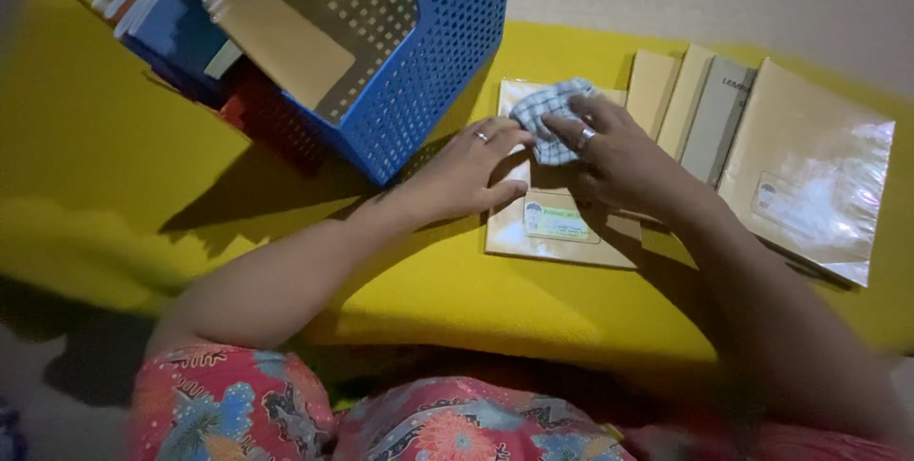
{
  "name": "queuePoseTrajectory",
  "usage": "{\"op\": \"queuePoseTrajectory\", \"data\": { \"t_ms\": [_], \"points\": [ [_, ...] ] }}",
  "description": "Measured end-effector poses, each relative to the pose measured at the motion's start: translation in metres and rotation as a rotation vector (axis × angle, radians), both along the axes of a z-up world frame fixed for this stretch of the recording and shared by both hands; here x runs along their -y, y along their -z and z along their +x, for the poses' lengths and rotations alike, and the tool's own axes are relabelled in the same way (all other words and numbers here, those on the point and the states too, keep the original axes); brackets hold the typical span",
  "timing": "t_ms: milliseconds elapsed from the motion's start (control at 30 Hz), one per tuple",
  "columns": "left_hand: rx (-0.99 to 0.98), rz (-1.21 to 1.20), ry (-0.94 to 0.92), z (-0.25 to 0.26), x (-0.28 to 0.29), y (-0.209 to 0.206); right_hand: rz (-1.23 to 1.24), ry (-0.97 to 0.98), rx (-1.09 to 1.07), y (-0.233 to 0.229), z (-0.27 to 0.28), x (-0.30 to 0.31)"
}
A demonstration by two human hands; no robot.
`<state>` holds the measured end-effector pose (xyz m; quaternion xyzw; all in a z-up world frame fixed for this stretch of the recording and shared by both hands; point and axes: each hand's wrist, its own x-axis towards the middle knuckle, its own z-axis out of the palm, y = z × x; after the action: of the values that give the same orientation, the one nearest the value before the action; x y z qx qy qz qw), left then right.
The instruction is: Wiping down yellow envelopes with a cloth and organizing them into a storage bin.
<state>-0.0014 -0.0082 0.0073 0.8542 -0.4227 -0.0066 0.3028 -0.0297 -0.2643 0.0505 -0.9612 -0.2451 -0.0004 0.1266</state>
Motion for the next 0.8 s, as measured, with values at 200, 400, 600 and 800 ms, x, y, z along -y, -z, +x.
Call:
{"op": "queuePoseTrajectory", "data": {
  "t_ms": [200,400,600,800],
  "points": [
    [-0.152,-0.043,-0.028,-0.002,-0.004,-0.004,0.094,0.059,-0.062,0.008,0.010,0.001],
    [-0.155,-0.359,0.007,0.013,-0.002,0.028,0.002,-0.022,0.032,0.012,0.007,-0.005],
    [-1.057,-0.991,0.032,0.008,0.001,0.011,-0.132,0.050,-0.051,-0.011,-0.012,-0.030],
    [-1.135,-1.031,0.027,0.016,-0.001,0.021,-0.176,0.037,-0.031,0.002,-0.012,-0.036]
  ]
}}
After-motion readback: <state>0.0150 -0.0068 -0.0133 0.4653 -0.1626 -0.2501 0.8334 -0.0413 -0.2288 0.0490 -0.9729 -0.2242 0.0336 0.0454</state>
